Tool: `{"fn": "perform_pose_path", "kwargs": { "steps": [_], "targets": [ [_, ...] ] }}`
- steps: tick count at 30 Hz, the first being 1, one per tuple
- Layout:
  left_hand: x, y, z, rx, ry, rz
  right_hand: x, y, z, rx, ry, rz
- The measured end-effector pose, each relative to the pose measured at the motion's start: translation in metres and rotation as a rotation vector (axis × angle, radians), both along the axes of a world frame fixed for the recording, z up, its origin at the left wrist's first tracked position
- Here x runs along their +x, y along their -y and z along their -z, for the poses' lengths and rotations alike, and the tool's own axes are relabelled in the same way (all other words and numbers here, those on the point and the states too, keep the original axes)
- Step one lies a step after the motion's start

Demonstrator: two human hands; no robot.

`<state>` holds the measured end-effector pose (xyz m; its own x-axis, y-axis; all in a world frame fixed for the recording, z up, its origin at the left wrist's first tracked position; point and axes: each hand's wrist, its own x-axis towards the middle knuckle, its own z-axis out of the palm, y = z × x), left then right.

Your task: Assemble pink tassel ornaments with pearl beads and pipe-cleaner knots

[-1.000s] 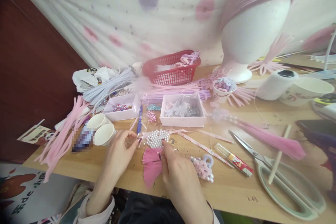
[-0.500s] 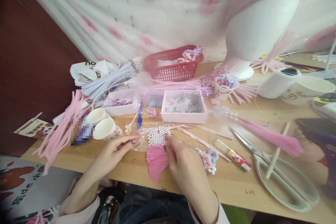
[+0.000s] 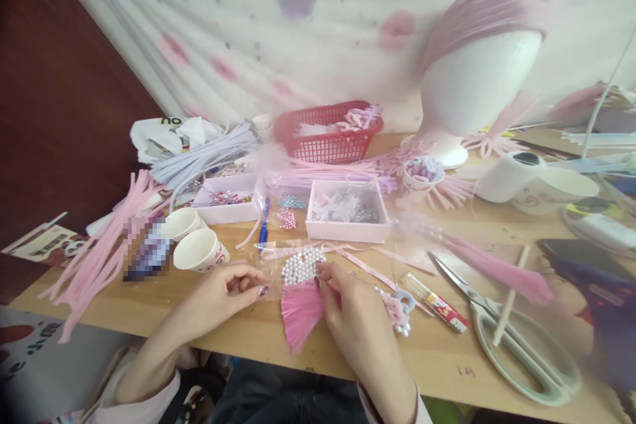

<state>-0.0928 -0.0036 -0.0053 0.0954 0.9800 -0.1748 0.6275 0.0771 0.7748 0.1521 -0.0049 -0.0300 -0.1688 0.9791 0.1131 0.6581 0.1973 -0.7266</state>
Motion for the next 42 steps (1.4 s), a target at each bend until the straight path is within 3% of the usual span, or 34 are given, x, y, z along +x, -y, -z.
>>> {"fn": "perform_pose_path", "kwargs": {
  "steps": [6, 10, 15, 21, 23, 26, 32, 42],
  "targets": [
    [0.011, -0.002, 0.004, -0.025, 0.167, -0.039, -0.013, 0.009, -0.003, 0.133, -0.079, 0.060],
    [0.010, -0.002, 0.005, -0.052, 0.253, -0.014, -0.017, 0.011, 0.003, 0.071, -0.106, 0.036],
    [0.003, -0.001, 0.006, -0.236, 0.426, 0.045, -0.017, 0.010, 0.007, 0.029, -0.087, 0.064],
    [0.014, -0.005, 0.023, -0.146, 0.230, -0.170, -0.018, 0.008, 0.006, 0.028, -0.094, 0.062],
    [0.018, -0.007, 0.026, -0.088, 0.196, -0.182, -0.019, 0.008, 0.006, 0.036, -0.092, 0.065],
    [0.018, -0.008, 0.022, -0.049, 0.169, -0.134, -0.020, 0.007, 0.008, 0.036, -0.084, 0.070],
    [0.018, -0.011, 0.005, -0.010, 0.016, 0.171, -0.019, 0.008, 0.009, 0.013, -0.114, 0.091],
    [0.036, -0.014, 0.022, 0.187, 0.000, 0.082, -0.020, 0.008, 0.009, 0.021, -0.119, 0.082]
  ]
}}
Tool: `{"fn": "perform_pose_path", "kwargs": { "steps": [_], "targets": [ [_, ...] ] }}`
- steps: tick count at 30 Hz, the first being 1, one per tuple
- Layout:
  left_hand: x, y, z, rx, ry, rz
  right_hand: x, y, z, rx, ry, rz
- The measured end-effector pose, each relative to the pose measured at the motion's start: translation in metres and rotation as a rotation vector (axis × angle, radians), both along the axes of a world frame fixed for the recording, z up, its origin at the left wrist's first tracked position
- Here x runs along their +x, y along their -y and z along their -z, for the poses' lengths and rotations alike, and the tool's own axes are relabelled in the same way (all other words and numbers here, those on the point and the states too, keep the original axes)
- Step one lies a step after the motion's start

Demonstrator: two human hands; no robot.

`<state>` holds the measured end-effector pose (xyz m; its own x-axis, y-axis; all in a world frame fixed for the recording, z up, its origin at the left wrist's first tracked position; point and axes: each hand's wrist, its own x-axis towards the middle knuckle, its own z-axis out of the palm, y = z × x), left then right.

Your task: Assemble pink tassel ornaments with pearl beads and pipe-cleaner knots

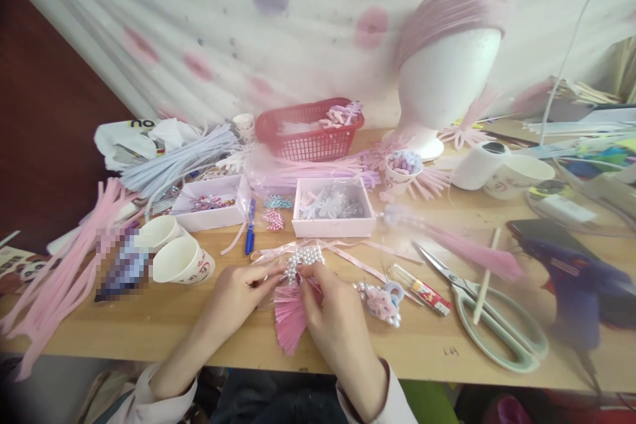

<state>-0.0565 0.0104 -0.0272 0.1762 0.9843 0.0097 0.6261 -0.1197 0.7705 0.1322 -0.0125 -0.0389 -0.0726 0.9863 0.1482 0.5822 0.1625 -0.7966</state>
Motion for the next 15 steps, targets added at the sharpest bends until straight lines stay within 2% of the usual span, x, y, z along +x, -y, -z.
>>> {"fn": "perform_pose_path", "kwargs": {
  "steps": [4, 15],
  "targets": [
    [-0.0003, 0.0002, 0.0044, 0.028, 0.012, 0.019, -0.0004, 0.0001, -0.0006, -0.009, -0.016, -0.008],
    [0.0072, -0.0006, 0.0033, 0.050, -0.026, -0.010, 0.0009, 0.0036, 0.0032, -0.055, -0.083, -0.026]
  ]
}}
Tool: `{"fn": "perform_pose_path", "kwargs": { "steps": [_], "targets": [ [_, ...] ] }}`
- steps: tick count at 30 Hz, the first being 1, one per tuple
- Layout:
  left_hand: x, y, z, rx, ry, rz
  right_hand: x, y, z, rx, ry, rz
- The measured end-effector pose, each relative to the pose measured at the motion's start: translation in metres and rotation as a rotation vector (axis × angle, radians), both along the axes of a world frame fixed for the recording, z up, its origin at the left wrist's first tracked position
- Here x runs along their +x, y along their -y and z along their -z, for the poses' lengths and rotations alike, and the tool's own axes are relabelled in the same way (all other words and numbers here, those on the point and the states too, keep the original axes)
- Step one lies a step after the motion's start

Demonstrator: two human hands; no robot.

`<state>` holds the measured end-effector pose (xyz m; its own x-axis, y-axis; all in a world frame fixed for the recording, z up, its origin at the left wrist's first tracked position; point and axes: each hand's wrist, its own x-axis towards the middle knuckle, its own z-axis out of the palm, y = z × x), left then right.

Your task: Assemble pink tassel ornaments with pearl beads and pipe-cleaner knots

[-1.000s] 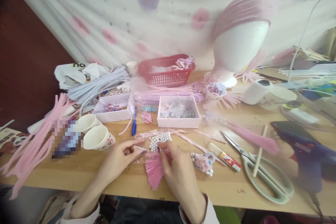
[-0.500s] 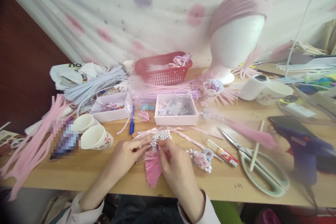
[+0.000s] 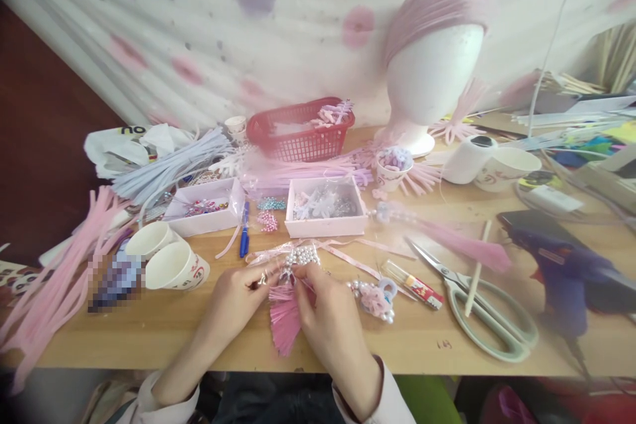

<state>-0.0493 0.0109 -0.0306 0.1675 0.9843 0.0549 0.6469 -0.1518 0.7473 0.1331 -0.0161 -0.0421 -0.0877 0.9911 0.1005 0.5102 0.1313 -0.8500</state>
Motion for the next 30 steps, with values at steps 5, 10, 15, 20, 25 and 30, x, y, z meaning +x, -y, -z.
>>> {"fn": "perform_pose_path", "kwargs": {
  "steps": [5, 10, 15, 20, 25, 30],
  "targets": [
    [0.002, 0.002, -0.001, -0.023, -0.020, -0.054, 0.001, -0.001, 0.000, 0.007, 0.001, -0.006],
    [0.000, 0.000, -0.001, -0.051, 0.028, -0.087, 0.000, -0.002, 0.001, 0.056, 0.013, 0.006],
    [-0.019, -0.003, -0.009, -0.076, 0.141, -0.133, 0.000, 0.000, -0.001, 0.207, 0.016, 0.068],
    [-0.036, 0.010, -0.020, -0.062, 0.235, -0.298, 0.000, 0.001, -0.004, 0.333, -0.003, 0.138],
    [-0.009, 0.039, -0.026, -0.160, 0.598, -0.385, 0.001, 0.003, -0.006, 0.395, -0.093, 0.117],
    [0.025, 0.046, -0.016, -0.340, 0.921, -0.263, 0.003, 0.008, -0.008, 0.455, -0.193, 0.073]
  ]
}}
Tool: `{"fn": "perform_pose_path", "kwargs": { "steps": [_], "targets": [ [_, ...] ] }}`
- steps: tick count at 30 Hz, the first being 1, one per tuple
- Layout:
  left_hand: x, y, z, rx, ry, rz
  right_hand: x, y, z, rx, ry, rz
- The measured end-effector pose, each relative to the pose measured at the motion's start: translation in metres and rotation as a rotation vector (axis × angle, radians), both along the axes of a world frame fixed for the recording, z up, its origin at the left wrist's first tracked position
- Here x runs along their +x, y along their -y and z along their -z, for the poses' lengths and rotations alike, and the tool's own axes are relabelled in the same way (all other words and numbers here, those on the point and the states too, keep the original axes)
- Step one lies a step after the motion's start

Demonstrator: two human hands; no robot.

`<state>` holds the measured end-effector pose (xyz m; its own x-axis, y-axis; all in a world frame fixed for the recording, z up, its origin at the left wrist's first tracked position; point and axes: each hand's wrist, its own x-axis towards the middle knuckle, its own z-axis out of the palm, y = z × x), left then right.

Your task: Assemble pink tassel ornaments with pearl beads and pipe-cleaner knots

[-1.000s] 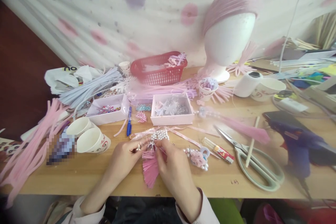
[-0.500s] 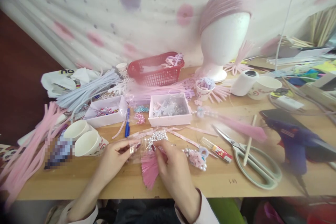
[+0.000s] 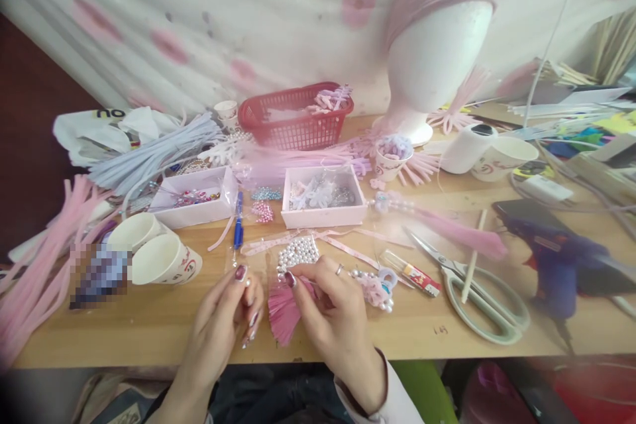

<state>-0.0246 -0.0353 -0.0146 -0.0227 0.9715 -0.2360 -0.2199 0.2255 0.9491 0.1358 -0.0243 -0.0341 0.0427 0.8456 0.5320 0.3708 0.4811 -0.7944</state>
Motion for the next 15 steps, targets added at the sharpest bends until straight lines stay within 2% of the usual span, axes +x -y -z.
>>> {"fn": "perform_pose_path", "kwargs": {
  "steps": [5, 9, 15],
  "targets": [
    [0.010, -0.006, 0.012, -0.072, 0.274, 0.006, 0.003, 0.008, -0.003, -0.050, -0.055, -0.121],
    [0.016, -0.006, 0.013, -0.172, 0.497, 0.051, 0.004, 0.009, -0.005, -0.119, -0.127, -0.188],
    [0.027, -0.009, 0.011, -0.286, 0.591, 0.003, 0.002, 0.006, -0.008, -0.128, -0.143, -0.201]
  ]
}}
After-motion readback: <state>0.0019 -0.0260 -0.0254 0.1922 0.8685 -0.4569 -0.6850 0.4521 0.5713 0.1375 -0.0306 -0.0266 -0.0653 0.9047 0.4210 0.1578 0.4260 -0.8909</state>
